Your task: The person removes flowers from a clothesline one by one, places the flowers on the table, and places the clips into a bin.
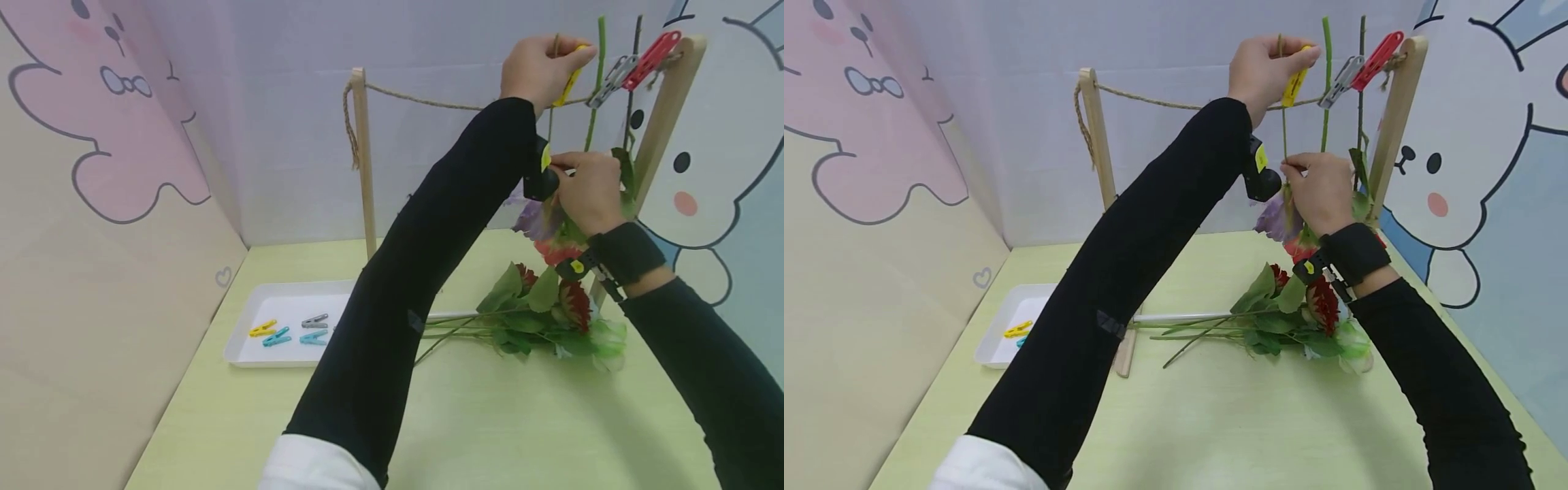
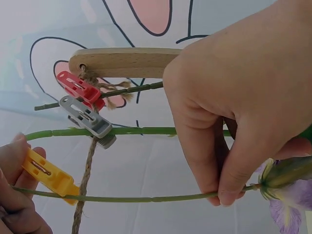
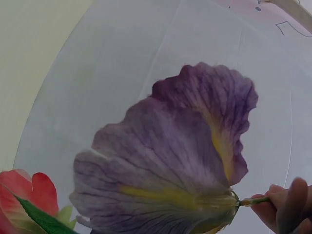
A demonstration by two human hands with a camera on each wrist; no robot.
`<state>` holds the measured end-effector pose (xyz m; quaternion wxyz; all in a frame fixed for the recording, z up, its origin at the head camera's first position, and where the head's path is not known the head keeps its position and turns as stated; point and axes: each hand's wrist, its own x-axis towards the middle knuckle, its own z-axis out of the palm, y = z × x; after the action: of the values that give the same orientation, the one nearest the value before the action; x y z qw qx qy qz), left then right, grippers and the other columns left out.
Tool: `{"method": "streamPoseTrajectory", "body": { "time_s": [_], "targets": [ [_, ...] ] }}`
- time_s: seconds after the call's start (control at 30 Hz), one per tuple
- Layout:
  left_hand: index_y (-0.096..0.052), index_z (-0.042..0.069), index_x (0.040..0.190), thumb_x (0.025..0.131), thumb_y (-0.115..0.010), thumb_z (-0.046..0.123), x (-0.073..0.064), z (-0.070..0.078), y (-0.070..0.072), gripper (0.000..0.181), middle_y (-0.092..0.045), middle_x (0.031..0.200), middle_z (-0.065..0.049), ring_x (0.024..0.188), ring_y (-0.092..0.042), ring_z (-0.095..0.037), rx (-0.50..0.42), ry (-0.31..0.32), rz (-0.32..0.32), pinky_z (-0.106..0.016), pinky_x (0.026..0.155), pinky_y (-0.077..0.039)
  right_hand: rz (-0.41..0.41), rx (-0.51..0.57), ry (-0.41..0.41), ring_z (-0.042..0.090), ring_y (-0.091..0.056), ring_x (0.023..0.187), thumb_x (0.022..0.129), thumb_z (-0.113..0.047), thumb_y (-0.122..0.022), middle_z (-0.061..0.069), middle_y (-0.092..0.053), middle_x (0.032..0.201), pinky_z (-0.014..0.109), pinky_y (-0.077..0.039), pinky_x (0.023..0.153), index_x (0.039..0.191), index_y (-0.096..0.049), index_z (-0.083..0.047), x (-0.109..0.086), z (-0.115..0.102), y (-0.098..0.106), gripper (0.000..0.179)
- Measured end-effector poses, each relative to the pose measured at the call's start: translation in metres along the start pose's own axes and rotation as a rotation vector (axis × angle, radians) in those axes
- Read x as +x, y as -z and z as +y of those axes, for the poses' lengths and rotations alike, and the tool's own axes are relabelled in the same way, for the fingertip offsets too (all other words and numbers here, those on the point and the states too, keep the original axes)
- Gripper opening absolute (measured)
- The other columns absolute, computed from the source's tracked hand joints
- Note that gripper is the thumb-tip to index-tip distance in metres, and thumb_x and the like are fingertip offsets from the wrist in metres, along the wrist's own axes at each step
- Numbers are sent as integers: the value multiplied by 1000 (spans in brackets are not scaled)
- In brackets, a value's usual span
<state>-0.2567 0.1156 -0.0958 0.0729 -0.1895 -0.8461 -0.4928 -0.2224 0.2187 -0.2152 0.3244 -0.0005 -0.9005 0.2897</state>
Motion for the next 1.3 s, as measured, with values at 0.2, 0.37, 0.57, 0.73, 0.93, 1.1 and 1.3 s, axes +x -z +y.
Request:
{"method": "streamPoseTrajectory", "body": {
  "time_s": [0.2,0.37,0.57,0.73,0.93,1.1,1.3],
  "targets": [
    [-64,27,113,88,-57,37,0,1,12,28,-60,107,13,87,-49,1,-69,16,30,-6,73,-35,24,-50,109,34,-57,62,85,-3,-56,26,-67,89,27,-35,59,98,-69,5,-8,-9,-2,20],
    [-62,23,117,88,-57,33,1,-1,28,31,-60,110,10,90,-50,1,-134,-32,45,-4,74,-36,23,-56,177,40,-61,70,88,-6,-57,27,-67,90,35,-39,62,98,-69,6,-13,-14,-5,20],
    [-60,17,121,88,-59,28,0,-4,47,34,-61,115,5,94,-52,-1,-186,-138,42,-2,75,-37,4,-81,235,36,-60,58,89,-10,-59,27,-67,93,30,-37,54,100,-68,6,-16,-21,-6,21],
    [-56,13,123,87,-61,24,-5,-6,60,38,-59,122,2,105,-52,-1,-203,-210,31,0,82,-34,2,-72,297,39,-62,66,89,-11,-59,28,-66,92,36,-39,58,99,-68,8,-16,-29,-8,23],
    [-49,10,128,87,-62,21,-15,-7,80,44,-55,124,-1,111,-52,-4,-220,-247,59,-1,86,-34,-6,-68,377,38,-64,67,88,-9,-60,26,-67,90,44,-46,60,98,-68,7,-18,-40,-10,20],
    [-54,6,124,86,-63,20,-36,-15,99,41,-58,122,-5,109,-53,-7,-86,-387,76,-4,85,-37,-38,-107,514,34,-63,65,86,0,-60,23,-67,80,43,-49,58,94,-68,8,-25,-39,-19,14],
    [-62,4,117,87,-62,18,-80,-48,118,33,-65,114,-6,84,-58,-6,75,-584,2,-9,67,-41,-139,-306,782,23,-53,48,82,6,-58,19,-62,75,32,-42,40,89,-65,7,-54,-26,-44,10]
  ]
}}
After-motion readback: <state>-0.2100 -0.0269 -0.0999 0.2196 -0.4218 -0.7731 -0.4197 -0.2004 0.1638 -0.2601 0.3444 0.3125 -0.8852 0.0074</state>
